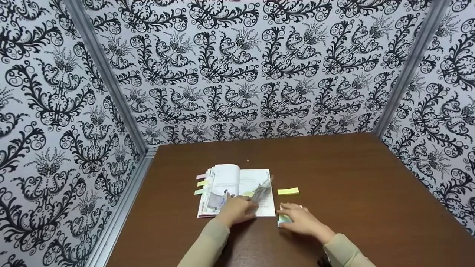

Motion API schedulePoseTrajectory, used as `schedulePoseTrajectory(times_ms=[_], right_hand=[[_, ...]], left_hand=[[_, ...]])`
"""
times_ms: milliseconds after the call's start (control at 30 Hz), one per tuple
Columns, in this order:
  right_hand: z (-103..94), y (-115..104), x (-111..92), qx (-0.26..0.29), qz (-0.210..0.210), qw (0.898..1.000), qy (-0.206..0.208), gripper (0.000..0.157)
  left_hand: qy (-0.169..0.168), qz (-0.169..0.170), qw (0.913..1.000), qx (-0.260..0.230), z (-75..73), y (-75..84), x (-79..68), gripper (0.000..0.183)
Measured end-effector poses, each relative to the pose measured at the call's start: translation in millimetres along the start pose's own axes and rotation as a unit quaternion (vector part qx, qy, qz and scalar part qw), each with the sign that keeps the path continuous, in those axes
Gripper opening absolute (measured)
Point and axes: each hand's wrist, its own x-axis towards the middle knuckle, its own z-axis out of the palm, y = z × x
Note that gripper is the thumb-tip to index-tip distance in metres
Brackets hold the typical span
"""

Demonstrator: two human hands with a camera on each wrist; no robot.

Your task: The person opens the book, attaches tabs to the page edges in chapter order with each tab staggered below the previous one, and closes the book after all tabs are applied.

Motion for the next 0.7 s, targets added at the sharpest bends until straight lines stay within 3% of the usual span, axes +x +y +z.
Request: schedulePoseTrajectory(times_ms=[167,367,500,700], right_hand=[[-1.6,-2,0,-0.006,-0.007,1.0,0.002,0.049],[-2.1,-2,-1,-0.013,-0.011,1.0,0.007,0.049],[0.1,-5,1,-0.018,-0.021,1.0,0.005,0.047],[8.8,-19,10,-0.03,-0.042,0.999,-0.014,0.046]], left_hand=[[-0.018,-0.004,0.9998,0.009,-4.9,-0.8,-1.7,0.028],[-0.009,0.001,0.9998,-0.015,-4.1,-3.3,-3.1,0.017],[0.02,-0.008,0.9998,0.002,-0.5,-1.2,-1.1,0.017],[0.073,-0.056,0.9954,0.026,2.7,8.1,4.9,0.044]])
